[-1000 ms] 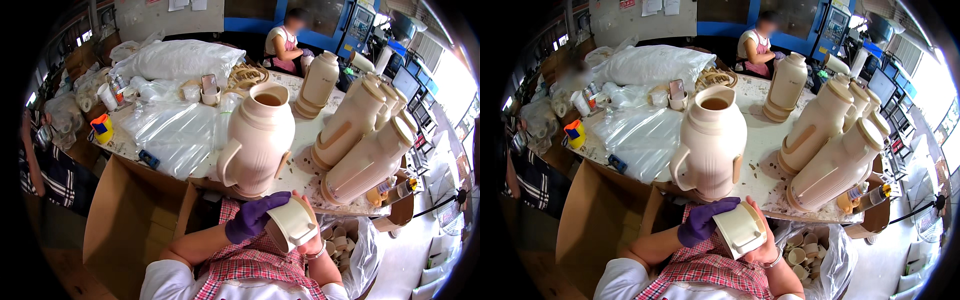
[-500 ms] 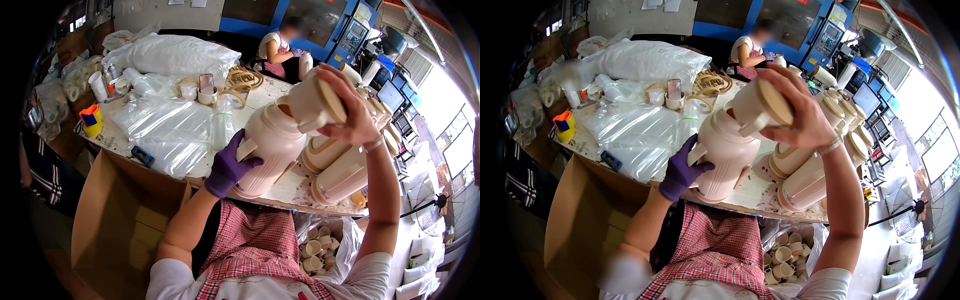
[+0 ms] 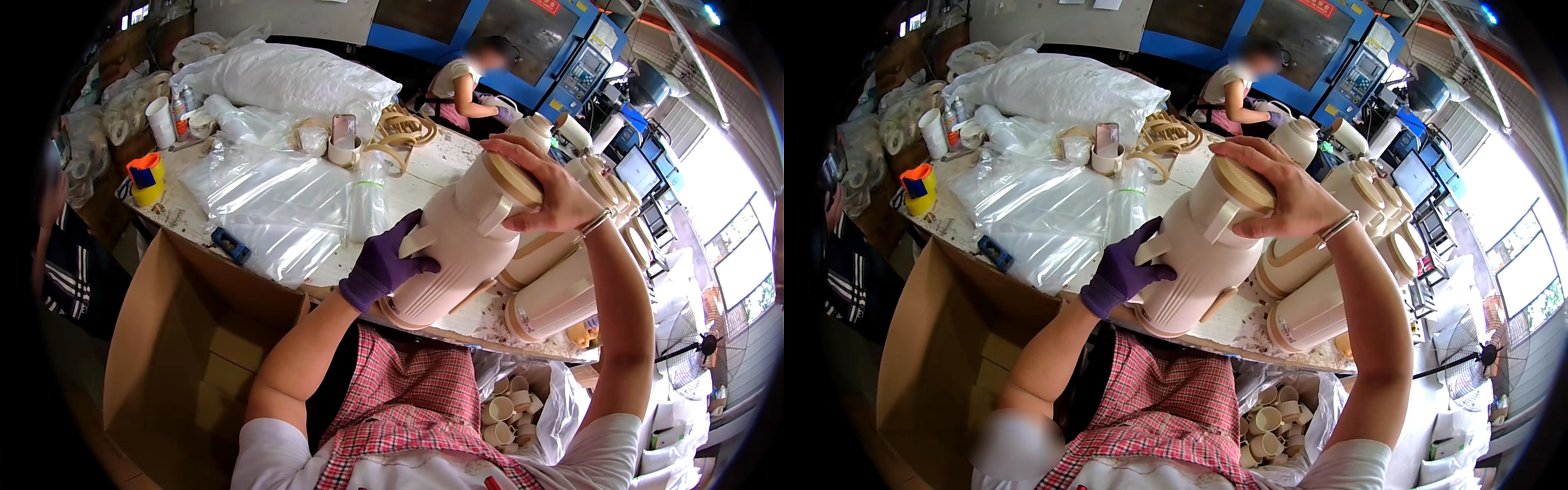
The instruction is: The person assembles beige plastic pitchers by picking up a pitcher body and screwing on a lid. They repeat this process for multiple units, placing the finished pitchers on a table.
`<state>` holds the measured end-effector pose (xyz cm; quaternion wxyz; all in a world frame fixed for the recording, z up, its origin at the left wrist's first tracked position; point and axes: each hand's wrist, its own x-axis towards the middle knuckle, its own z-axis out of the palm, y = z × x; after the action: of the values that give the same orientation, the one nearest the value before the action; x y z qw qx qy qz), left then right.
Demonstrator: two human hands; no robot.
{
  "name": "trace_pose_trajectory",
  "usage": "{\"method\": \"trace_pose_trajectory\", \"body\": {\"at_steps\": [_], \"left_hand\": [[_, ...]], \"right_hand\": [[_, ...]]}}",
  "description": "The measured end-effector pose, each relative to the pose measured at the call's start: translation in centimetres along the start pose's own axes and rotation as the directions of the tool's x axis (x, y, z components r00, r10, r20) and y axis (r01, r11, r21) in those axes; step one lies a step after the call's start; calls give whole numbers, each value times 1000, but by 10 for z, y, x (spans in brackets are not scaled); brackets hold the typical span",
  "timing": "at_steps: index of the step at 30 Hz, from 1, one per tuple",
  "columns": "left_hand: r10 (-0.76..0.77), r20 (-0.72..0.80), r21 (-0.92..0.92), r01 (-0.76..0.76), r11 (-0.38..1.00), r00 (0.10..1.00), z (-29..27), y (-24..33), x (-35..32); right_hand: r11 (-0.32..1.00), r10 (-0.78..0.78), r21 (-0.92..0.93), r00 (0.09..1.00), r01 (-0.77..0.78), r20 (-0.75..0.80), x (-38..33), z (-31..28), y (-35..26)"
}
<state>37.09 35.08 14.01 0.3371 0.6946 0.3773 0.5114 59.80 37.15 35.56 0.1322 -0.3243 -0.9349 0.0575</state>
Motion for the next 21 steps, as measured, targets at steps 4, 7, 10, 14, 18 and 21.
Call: {"method": "trace_pose_trajectory", "body": {"at_steps": [4, 7, 10, 14, 18, 21], "left_hand": [[-29, 9, 25, 29, 999, 1000, -1, 0, -1], [-50, 27, 8, 50, 999, 998, -2, 3, 0], [-1, -25, -31, 0, 1000, 1000, 5, 7, -4], [14, -70, -177, -26, 984, 997, 67, 16, -50], [290, 79, -180, -272, 945, 954, 154, 60, -61], [271, 67, -147, -259, 955, 960, 168, 52, -50]], "right_hand": [[1000, -22, -22, 1000, 22, 0, 2, 3, 1], [999, -14, -50, 1000, 15, 5, 2, 5, 1], [998, 9, -54, 1000, -11, -29, -3, 8, 1], [970, 99, -199, 978, -136, -185, -5, 15, -7], [735, 571, -237, 768, -635, -290, 14, 35, -46], [639, 685, -220, 675, -737, -273, 22, 36, -42]]}}
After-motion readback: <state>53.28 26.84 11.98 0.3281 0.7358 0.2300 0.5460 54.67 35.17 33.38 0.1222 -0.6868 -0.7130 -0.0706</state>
